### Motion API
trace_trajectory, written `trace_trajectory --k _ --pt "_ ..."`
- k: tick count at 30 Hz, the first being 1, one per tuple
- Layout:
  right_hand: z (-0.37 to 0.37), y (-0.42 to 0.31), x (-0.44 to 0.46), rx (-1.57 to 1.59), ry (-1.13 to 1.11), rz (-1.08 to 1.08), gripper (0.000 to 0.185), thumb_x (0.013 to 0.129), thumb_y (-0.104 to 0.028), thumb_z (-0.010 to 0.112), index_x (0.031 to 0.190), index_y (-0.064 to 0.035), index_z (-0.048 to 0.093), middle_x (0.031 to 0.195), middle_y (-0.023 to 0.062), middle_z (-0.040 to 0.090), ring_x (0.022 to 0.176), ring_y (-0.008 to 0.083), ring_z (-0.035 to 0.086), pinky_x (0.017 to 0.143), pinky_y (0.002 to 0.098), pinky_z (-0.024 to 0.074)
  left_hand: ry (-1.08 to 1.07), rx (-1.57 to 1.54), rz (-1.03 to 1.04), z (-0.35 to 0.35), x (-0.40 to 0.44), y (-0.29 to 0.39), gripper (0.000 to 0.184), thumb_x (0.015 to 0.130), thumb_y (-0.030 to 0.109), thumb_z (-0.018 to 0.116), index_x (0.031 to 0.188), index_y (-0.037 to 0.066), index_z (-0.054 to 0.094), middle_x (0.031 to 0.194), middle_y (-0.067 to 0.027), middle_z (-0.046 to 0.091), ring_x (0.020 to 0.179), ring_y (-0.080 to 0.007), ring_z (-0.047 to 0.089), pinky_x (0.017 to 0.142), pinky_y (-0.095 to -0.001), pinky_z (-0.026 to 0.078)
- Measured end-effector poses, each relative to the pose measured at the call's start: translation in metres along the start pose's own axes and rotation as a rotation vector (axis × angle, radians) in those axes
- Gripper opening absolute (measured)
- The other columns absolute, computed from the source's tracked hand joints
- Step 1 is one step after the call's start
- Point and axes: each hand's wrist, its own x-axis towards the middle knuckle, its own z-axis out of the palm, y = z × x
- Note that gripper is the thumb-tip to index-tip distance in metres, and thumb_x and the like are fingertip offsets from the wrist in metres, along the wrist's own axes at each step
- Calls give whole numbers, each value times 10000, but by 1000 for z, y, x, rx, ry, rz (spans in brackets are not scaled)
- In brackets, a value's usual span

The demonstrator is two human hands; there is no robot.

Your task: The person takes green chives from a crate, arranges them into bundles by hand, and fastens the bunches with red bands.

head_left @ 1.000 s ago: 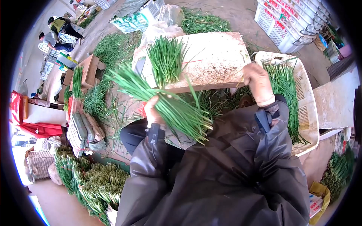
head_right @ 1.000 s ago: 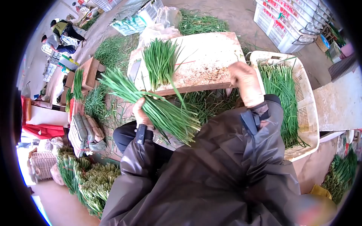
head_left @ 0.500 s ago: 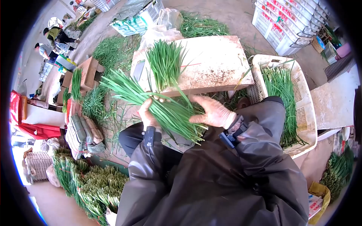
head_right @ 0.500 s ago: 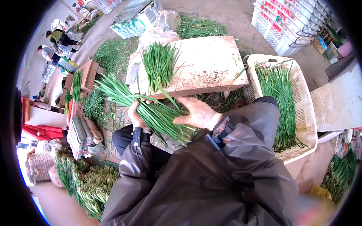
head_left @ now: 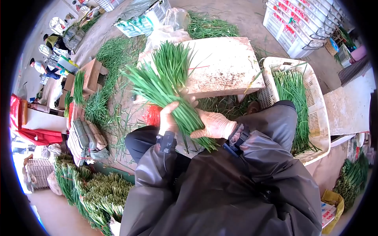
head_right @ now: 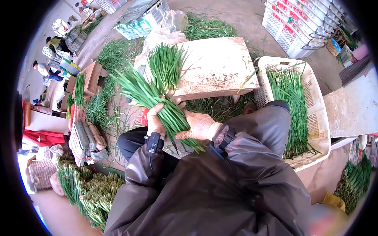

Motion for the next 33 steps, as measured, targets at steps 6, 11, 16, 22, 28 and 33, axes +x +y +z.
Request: trace_trajectory --k 6,11,16,22,28,33 --pt "4 23 4 175 85 77 954 853 -780 646 1347 29 534 1182 291 693 1141 452 666 965 474 530 -12 -29 2 -3 3 -7 359 835 132 731 1167 91 601 1133 -124 661 931 -319 672 982 -579 542" --pt "-4 15 -4 155 522 -45 585 883 -581 754 1138 -61 671 946 134 678 927 315 683 831 426 544 -31 -6 69 -13 8 -5 367 842 131 714 1179 70 584 1025 -111 643 909 -297 639 975 -553 543" --pt "-12 1 -8 195 449 -111 300 906 -333 791 1018 -71 700 888 87 672 839 271 664 762 392 538 -27 -3 60 -14 8 -4 371 840 127 713 1182 70 582 1021 -105 651 914 -287 643 982 -559 541" --pt "-23 17 -3 321 737 -74 219 945 -259 755 970 -47 708 864 132 701 803 279 676 750 373 536 1 -17 60 -9 4 -1 341 850 112 709 1169 84 592 1012 -96 649 921 -278 644 983 -565 548" --pt "-58 39 -20 186 590 -37 140 946 -115 737 1060 -34 728 940 62 734 885 136 672 821 298 551 -7 -39 51 -8 3 2 288 860 104 710 1131 110 611 1012 -82 639 907 -270 643 973 -582 558" --pt "-18 0 -21 79 300 -10 294 885 -276 809 1063 -71 697 967 82 691 880 224 704 810 349 570 28 17 63 -6 2 0 310 859 115 705 1148 96 597 1005 -96 646 914 -278 651 965 -581 566"
